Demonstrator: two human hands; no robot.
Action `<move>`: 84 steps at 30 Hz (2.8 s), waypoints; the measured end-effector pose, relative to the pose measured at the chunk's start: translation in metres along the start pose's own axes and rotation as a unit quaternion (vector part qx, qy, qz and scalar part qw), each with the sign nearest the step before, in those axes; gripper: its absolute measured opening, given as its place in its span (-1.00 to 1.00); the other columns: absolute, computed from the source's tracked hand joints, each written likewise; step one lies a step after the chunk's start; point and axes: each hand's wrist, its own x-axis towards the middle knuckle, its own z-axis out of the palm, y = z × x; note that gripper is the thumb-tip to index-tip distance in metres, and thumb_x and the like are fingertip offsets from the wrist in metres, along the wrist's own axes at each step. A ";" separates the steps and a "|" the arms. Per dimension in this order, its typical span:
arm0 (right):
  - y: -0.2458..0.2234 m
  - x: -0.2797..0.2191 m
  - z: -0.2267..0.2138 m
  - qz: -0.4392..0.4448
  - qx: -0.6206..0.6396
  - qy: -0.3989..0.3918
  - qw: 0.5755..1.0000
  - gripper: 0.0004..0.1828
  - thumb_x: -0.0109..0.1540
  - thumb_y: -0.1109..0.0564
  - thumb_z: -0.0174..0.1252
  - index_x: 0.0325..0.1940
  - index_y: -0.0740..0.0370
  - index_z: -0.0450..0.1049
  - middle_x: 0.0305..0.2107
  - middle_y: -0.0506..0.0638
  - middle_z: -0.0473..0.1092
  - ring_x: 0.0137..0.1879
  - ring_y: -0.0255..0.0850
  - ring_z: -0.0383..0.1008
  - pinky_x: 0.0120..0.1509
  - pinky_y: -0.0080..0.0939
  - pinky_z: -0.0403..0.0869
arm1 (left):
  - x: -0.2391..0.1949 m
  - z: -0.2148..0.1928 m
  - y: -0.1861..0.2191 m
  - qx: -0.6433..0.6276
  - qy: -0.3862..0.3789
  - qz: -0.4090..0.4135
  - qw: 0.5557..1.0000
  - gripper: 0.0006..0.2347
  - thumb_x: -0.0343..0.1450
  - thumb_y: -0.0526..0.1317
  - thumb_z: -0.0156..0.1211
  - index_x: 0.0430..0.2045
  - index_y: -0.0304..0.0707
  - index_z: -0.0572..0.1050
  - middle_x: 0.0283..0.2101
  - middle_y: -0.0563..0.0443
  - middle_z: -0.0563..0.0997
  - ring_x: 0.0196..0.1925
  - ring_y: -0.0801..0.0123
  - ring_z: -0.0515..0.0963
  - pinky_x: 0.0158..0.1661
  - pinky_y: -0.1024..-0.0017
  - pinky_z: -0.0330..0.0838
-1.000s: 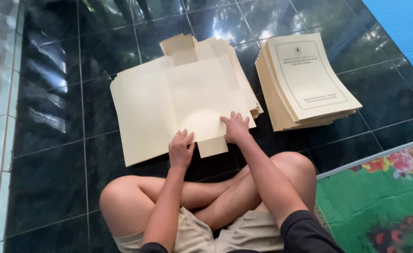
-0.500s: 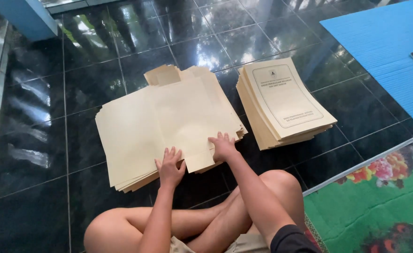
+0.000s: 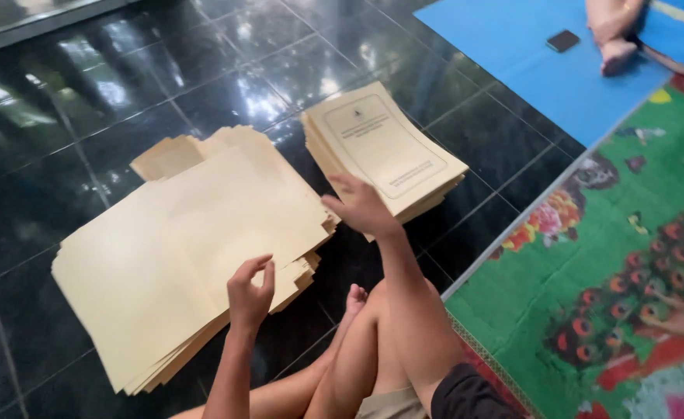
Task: Folding paper document covers and stacking them neatly on the floor.
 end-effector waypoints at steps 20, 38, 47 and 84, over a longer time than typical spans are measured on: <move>0.080 0.047 -0.096 0.121 0.435 0.318 0.834 -0.91 0.23 0.06 0.23 -0.22 0.07 0.52 -0.27 -0.07 0.58 -0.22 -0.24 0.64 -0.13 -0.31 0.54 | 0.064 0.250 0.088 -0.114 -0.213 -0.296 0.924 -0.65 0.30 0.20 0.34 -0.66 -0.03 0.65 -0.72 0.17 0.60 -0.55 0.52 0.66 -0.31 0.52 0.51; 0.066 0.039 -0.077 0.111 0.348 0.240 0.900 -0.87 0.25 0.00 0.26 -0.20 0.05 0.55 -0.28 -0.08 0.58 -0.23 -0.29 0.64 -0.16 -0.37 0.54 | 0.054 0.205 0.069 -0.160 -0.157 -0.256 0.940 -0.74 0.46 -0.14 0.15 -0.57 -0.29 0.64 -0.61 -0.11 0.60 -0.55 0.26 0.68 -0.52 0.44 0.56; 0.076 0.040 -0.049 0.104 0.244 0.175 0.948 -0.83 0.25 -0.03 0.29 -0.17 0.04 0.57 -0.40 -0.10 0.51 -0.32 -0.36 0.53 -0.21 -0.39 0.47 | 0.047 0.093 0.059 -0.260 -0.039 -0.180 0.948 -0.74 0.55 -0.22 0.00 0.02 -0.40 0.49 -0.13 -0.31 0.67 -0.14 0.16 0.68 -0.16 0.12 0.63; 0.030 0.021 0.108 0.140 -0.182 -0.099 0.968 -0.16 0.13 -0.18 0.41 0.40 0.07 0.26 -0.04 0.07 0.51 0.20 -0.02 0.51 0.22 0.06 0.52 | -0.066 -0.040 -0.065 0.018 -0.171 -0.295 0.940 0.08 0.27 0.21 0.36 0.45 -0.58 -0.21 0.43 -0.42 0.22 0.46 -0.02 0.28 0.37 0.14 0.34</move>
